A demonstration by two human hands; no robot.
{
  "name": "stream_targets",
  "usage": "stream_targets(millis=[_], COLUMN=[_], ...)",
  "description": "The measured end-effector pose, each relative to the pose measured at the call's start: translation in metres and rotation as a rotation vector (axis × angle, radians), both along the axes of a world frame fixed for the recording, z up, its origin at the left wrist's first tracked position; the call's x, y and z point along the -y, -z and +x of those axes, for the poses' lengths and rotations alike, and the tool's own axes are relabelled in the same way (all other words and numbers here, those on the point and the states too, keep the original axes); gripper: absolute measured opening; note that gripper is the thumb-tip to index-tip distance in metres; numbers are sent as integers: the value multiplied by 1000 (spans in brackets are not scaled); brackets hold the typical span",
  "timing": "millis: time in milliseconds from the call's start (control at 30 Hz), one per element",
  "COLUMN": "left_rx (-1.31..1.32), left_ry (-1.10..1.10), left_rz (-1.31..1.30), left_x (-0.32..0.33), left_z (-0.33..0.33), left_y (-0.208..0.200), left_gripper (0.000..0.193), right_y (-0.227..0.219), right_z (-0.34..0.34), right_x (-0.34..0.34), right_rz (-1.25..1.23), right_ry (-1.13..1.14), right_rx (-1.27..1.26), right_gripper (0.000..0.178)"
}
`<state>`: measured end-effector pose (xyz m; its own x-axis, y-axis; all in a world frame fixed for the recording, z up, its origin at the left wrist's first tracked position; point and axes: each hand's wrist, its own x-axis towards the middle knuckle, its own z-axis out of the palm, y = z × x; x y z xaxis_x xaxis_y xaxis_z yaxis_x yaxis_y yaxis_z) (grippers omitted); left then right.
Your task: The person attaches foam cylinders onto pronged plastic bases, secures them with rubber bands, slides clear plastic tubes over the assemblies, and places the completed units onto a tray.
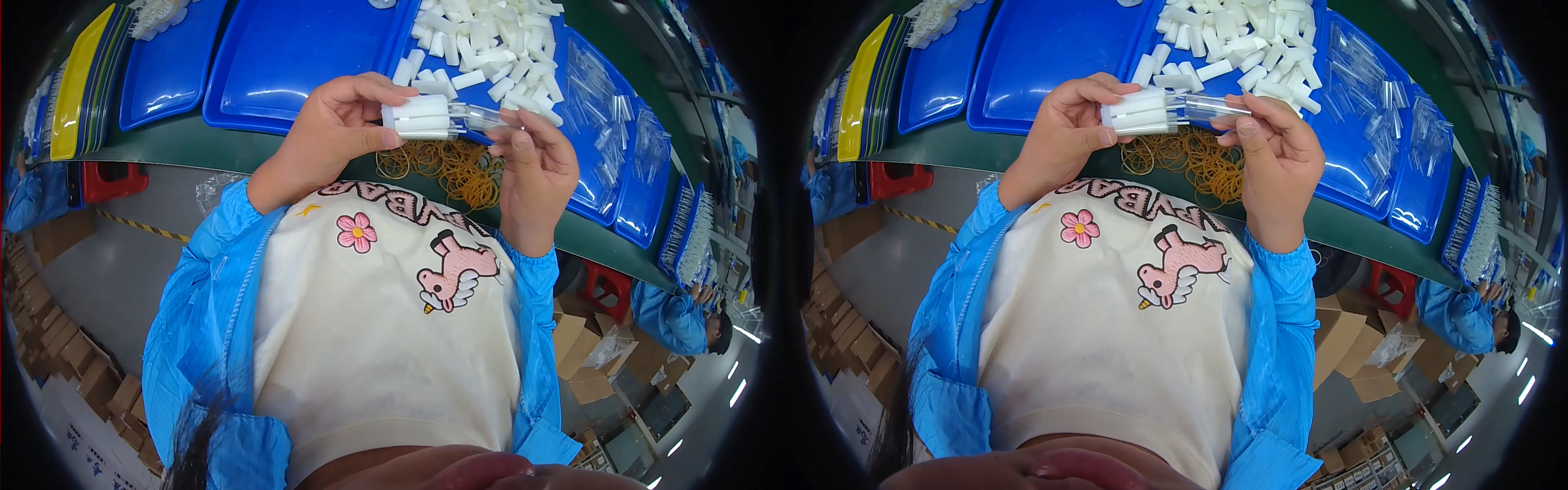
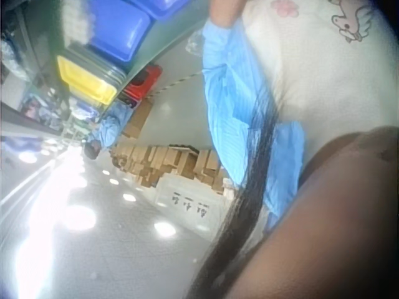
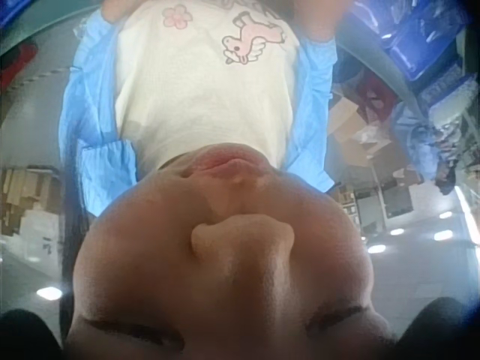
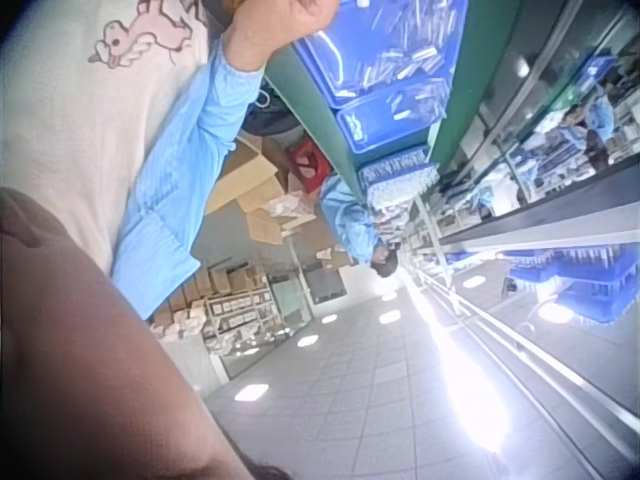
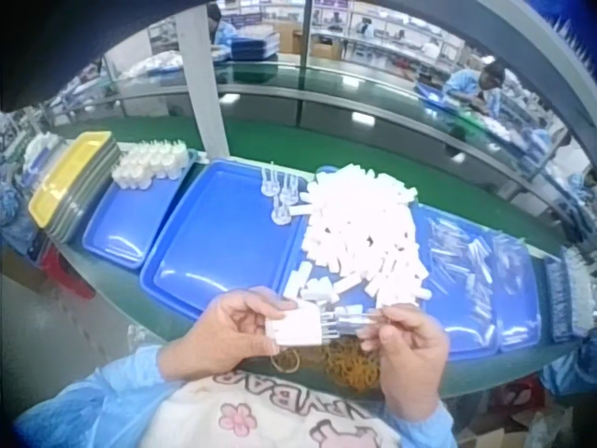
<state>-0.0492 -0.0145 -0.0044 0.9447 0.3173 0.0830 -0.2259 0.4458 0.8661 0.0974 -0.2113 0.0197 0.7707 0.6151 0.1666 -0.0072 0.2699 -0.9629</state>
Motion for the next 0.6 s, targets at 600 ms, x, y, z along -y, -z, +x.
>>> stream_targets(millis=[600], left_rx=[-54], left_ry=[39], left_rz=[169], left_x=[-3], left_z=[-5], left_y=[-8], left_gripper=[39], right_y=[8], right_z=[-13], right_x=[-8], right_rz=[-37], right_ry=[-76], right_rx=[-28], right_gripper=[23])
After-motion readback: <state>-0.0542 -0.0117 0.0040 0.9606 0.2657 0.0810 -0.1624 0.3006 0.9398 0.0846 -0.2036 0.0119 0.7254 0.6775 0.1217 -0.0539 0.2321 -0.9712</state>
